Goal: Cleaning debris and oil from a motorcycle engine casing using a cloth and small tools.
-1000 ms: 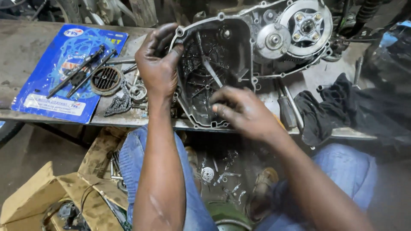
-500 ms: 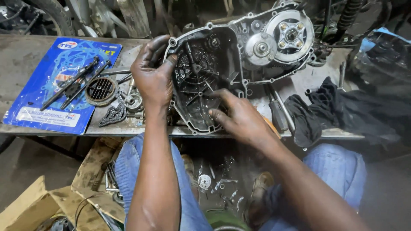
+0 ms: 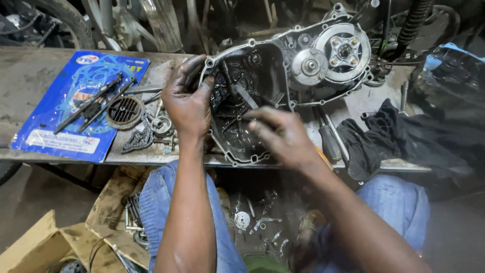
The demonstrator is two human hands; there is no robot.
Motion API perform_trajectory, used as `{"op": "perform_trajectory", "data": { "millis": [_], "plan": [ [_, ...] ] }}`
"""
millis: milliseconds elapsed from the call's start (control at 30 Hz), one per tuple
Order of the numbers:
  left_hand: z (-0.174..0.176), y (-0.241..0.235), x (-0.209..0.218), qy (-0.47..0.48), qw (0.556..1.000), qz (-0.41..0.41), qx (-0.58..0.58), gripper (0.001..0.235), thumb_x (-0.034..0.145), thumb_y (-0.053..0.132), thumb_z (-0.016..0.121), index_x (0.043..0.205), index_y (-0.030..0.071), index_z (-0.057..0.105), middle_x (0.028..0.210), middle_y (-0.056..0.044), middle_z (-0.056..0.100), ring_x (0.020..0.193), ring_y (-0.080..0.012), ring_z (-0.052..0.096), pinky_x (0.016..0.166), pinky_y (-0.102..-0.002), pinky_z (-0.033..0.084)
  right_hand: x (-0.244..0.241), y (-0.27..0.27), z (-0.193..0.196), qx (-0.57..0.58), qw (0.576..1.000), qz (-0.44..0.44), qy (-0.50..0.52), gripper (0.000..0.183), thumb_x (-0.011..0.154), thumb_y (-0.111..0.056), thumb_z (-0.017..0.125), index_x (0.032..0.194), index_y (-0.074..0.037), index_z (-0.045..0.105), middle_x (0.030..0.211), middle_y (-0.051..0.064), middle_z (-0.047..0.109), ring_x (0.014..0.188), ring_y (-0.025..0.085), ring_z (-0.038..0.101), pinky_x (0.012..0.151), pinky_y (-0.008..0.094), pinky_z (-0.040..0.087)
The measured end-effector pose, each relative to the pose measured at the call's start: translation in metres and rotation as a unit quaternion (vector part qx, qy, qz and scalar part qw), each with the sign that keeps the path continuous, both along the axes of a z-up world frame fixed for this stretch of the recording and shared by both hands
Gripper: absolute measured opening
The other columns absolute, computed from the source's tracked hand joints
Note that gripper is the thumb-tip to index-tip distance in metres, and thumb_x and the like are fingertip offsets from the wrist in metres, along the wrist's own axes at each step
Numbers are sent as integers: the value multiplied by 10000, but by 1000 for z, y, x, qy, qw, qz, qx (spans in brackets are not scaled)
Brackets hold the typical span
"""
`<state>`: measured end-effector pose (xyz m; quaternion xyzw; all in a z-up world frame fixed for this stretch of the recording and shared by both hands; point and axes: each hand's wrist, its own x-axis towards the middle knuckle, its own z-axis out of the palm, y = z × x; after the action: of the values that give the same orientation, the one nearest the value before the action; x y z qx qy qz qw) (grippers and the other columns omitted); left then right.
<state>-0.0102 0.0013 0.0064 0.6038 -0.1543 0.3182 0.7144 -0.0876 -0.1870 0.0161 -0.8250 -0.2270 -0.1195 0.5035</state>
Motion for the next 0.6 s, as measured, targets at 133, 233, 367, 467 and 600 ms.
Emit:
{"op": "perform_trajectory", "data": {
  "millis": [133, 233, 367, 467, 600],
  "plan": [
    [-1, -5, -6, -19, 1000, -4, -17, 425, 829, -189, 711, 1179, 53, 699, 1139, -189, 729, 1161, -318, 673, 1070, -448, 511, -5, -26, 21, 17, 995, -76, -60, 206, 995, -85, 621, 1146, -50, 756, 897, 152, 748, 943, 275, 726, 903, 434, 555],
    [3, -8, -13, -28, 999, -22, -8, 404, 819, -182, 711, 1152, 47, 713, 1112, -210, 732, 1137, -344, 692, 1058, -462, 528, 3, -43, 20, -2, 958, -170, -229, 132, 995, -55, 731, 1122, -58, 767, 914, 112, 707, 883, 328, 713, 812, 386, 549],
    [8, -10, -24, -47, 998, -51, 2, 366, 757, -168, 737, 1074, 16, 735, 1009, -156, 754, 1018, -210, 713, 946, -365, 580, 5, -48, 12, -70, 922, -212, -317, 269, 954, -149, 814, 1166, -21, 709, 929, 146, 660, 868, 390, 677, 779, 458, 548],
    [7, -11, -26, -53, 996, -64, 21, 371, 739, -175, 735, 1063, 7, 737, 1001, -167, 752, 999, -224, 722, 926, -366, 587, 4, -48, 10, -85, 908, -227, -343, 375, 949, -167, 824, 1229, 14, 652, 984, 173, 637, 891, 387, 652, 802, 478, 543],
    [2, -9, -20, -58, 995, -82, 19, 372, 737, -176, 746, 1068, -8, 723, 996, -169, 746, 979, -223, 728, 913, -358, 589, 12, -64, 6, -90, 912, -241, -319, 388, 949, -103, 827, 1232, 64, 623, 920, 180, 609, 834, 380, 618, 768, 487, 522]
  ]
}}
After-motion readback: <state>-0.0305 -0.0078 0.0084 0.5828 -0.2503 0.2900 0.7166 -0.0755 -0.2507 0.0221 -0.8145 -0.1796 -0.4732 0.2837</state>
